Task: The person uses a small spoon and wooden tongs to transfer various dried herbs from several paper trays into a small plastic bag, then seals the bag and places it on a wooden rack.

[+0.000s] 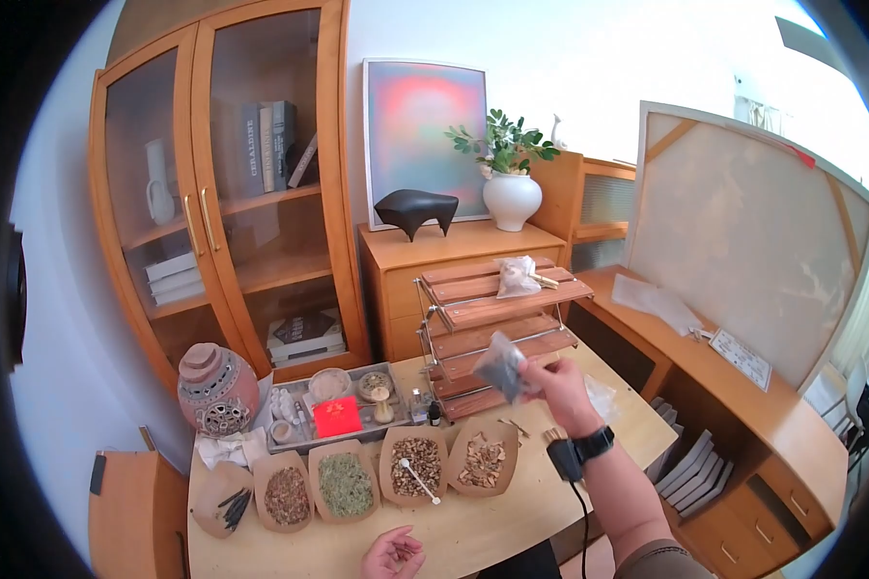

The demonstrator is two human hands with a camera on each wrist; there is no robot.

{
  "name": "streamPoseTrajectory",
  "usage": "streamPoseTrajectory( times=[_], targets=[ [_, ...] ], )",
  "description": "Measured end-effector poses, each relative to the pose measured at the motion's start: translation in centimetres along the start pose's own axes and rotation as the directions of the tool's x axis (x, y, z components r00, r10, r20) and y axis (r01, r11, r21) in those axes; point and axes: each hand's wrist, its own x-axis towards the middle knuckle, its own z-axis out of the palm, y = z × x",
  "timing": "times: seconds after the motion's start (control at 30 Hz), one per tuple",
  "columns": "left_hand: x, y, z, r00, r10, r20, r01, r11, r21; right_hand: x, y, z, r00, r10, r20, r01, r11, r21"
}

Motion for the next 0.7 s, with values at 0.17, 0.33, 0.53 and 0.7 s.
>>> streamPoseTrajectory(
  times=[0.17, 0.33, 0.53, 0.7],
  targets=[
    [-0.1, 0.1, 0.0, 1.000, -0.015, -0.012, 0.016, 0.999, 0.043, 5.9, 1.0, -0.2, 0.991, 0.004, -0.133, 0.016, 0.989, 0.150],
    [0.0, 0.2, 0.1, 0.999, -0.023, -0.034, 0.025, 0.997, 0.069, 9.0, 2.2, 0.7, 0.995, 0.098, -0.037, -0.081, 0.944, 0.319],
    [0.6, 0.8, 0.2, 0.995, -0.092, -0.031, 0.094, 0.991, 0.095, 6.5, 2.1, 2.2, 0.994, 0.109, -0.008, -0.105, 0.972, 0.208],
    [0.5, 0.6, 0.5, 0.990, -0.050, -0.133, 0.060, 0.996, 0.069, 2.7, 3.2, 1.0, 0.972, -0.177, -0.151, 0.162, 0.981, -0.107]
  ],
)
